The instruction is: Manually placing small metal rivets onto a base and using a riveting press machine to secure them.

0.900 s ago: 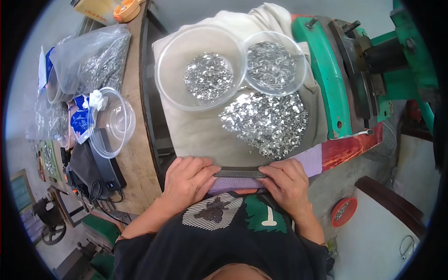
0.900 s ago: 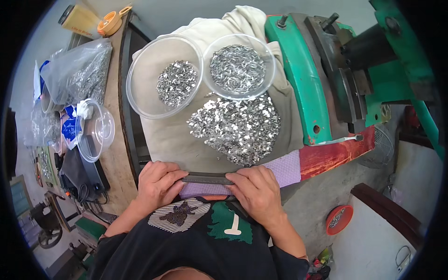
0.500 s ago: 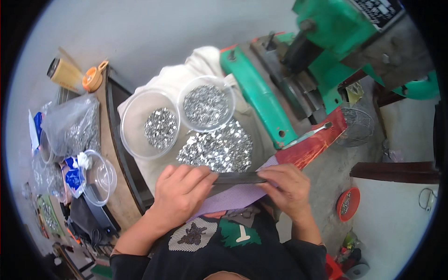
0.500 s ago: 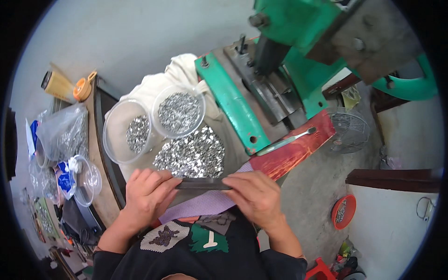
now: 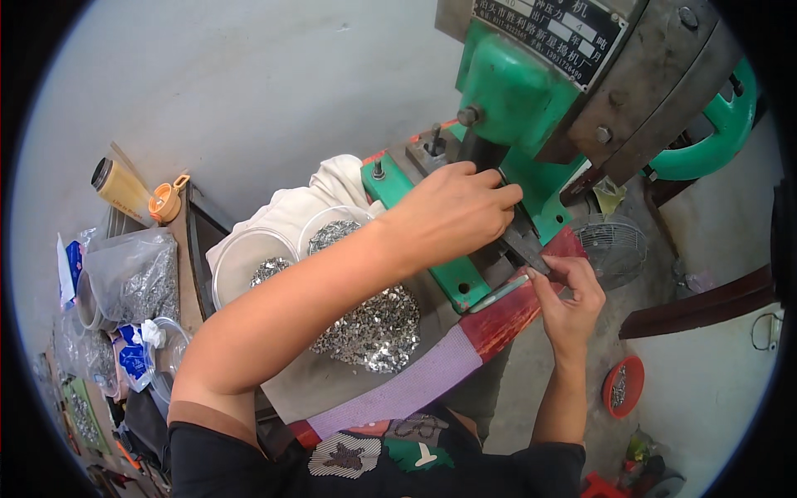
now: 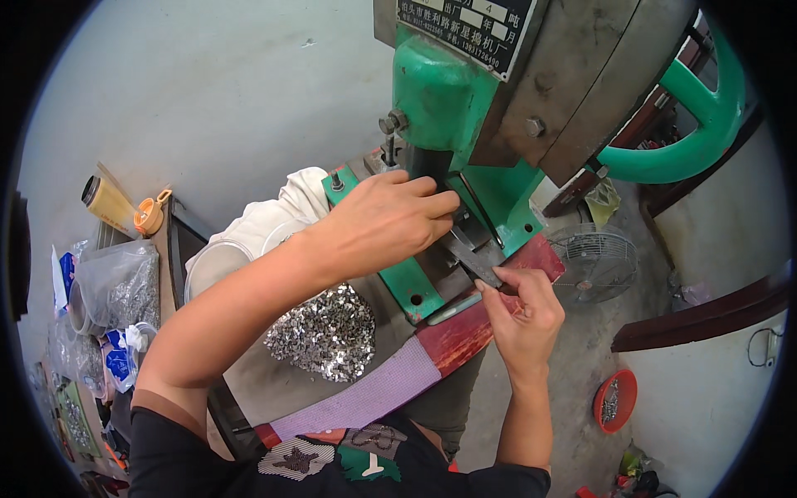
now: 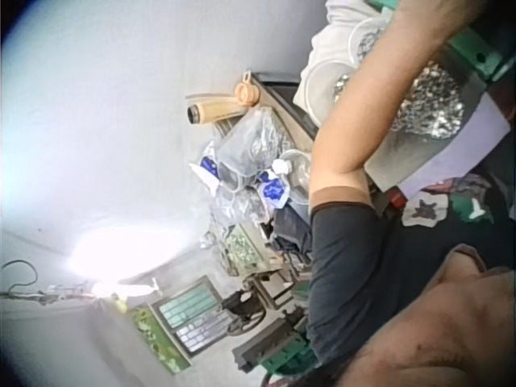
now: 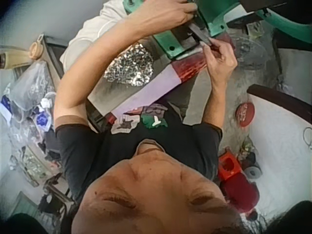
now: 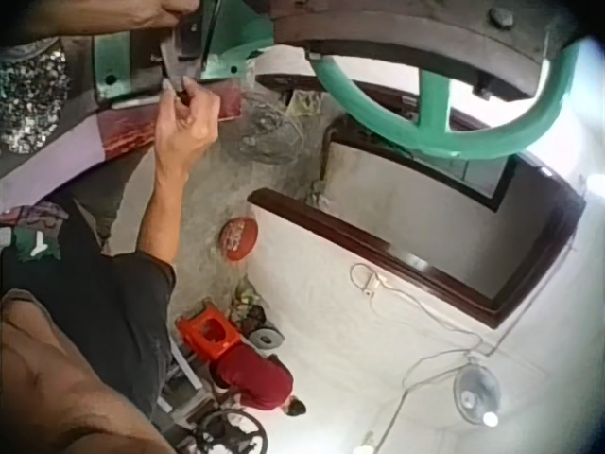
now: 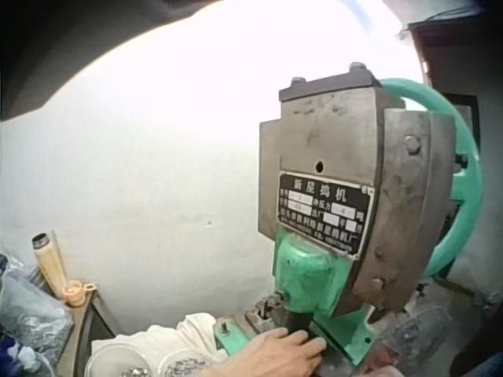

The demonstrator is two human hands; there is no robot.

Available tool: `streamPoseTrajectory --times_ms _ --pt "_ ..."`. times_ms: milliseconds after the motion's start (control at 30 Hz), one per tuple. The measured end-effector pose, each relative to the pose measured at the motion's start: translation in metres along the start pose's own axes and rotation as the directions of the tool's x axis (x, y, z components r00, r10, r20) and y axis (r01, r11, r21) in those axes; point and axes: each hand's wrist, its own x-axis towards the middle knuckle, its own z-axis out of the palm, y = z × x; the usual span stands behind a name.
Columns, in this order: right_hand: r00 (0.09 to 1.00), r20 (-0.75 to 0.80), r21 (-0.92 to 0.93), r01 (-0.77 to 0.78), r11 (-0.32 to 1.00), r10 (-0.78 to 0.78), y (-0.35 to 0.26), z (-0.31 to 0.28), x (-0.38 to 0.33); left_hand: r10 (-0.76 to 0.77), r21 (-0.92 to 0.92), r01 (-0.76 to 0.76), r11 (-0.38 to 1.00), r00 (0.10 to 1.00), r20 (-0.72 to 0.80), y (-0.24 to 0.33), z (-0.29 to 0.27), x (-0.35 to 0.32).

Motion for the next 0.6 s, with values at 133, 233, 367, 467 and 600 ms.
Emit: streamPoseTrajectory --times_ms 133,233,367,467,600 --pt "0.997 -0.003 0.023 -0.071 0.997 0.071 0.006 0.005 0.002 0.060 0.016 -0.062 0.998 0.995 0.079 -0.007 0.009 0.012" --pt "0.997 0.012 -0.014 -0.077 0.997 0.078 0.002 0.000 -0.001 0.107 0.005 -0.109 0.994 0.984 0.144 -0.006 0.009 0.017" --pt "0.990 0.048 -0.035 -0.132 0.991 0.133 -0.002 -0.009 -0.012 0.151 0.007 -0.155 0.988 0.969 0.195 0.003 0.011 0.021" --pt "0.986 0.050 -0.022 -0.161 0.987 0.162 -0.004 -0.012 -0.017 0.158 0.043 -0.173 0.984 0.960 0.231 0.011 0.005 0.024" --pt "0.983 0.048 -0.022 -0.174 0.984 0.175 -0.002 -0.003 -0.013 0.097 0.112 -0.128 0.985 0.965 0.244 0.031 0.003 0.018"
